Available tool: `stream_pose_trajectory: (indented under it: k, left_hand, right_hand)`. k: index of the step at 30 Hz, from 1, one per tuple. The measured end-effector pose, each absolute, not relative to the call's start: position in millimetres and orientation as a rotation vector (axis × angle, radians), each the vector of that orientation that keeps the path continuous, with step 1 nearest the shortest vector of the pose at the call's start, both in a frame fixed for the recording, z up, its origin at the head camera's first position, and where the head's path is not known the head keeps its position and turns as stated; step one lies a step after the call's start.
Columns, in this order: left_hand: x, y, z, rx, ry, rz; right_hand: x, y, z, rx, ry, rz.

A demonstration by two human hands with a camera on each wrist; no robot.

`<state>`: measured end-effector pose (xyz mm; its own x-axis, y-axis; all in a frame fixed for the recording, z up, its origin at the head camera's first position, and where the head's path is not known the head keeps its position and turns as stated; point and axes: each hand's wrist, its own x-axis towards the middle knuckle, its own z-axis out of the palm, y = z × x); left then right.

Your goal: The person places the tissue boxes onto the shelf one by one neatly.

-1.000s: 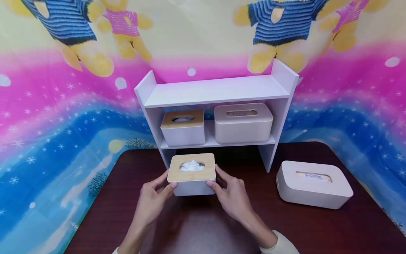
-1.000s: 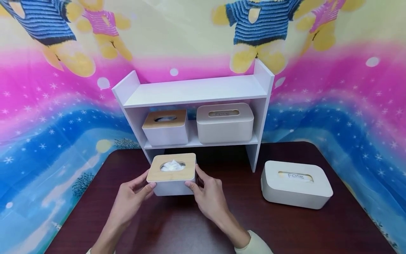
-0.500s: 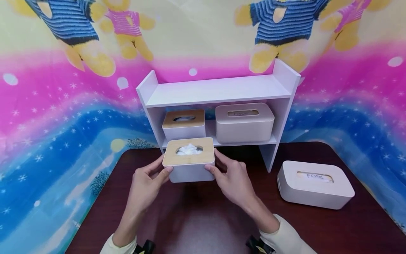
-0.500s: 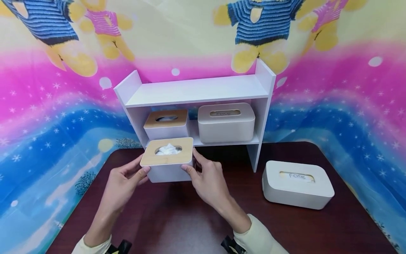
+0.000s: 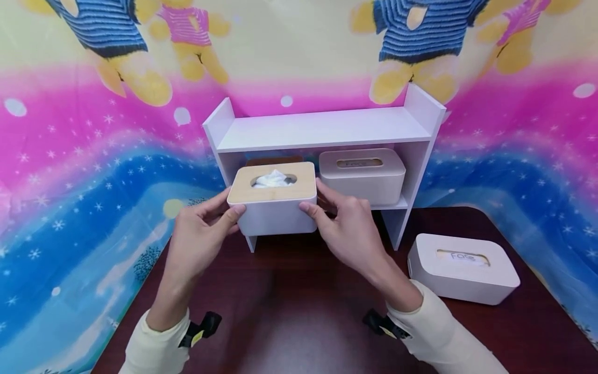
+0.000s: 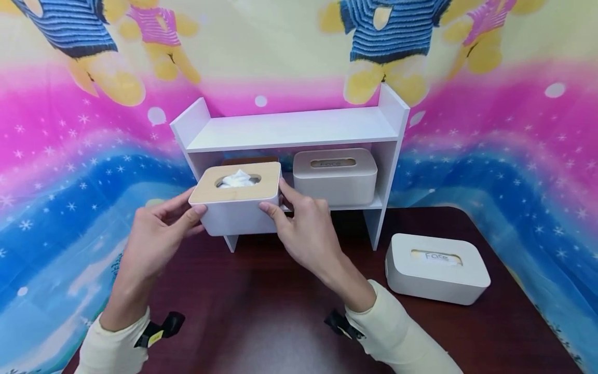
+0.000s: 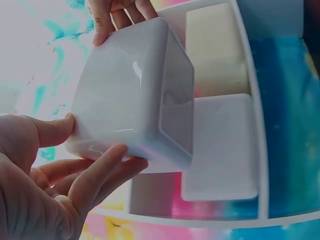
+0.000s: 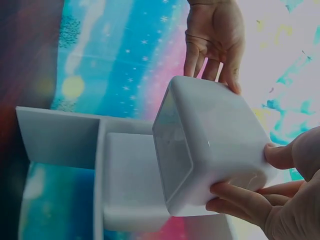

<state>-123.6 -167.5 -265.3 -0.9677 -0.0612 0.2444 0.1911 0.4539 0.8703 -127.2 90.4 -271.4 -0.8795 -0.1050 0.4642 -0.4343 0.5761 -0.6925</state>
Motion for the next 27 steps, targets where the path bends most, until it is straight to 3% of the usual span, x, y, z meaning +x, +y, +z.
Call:
stream_pose_trajectory:
  k: [27]
  left_hand:
    - [-135.7,-173.5,-179.1,-0.231,-2.336,-1.499]
  right_hand:
    - [-140.5,87.5,-185.5,0.489,-2.340,1.133]
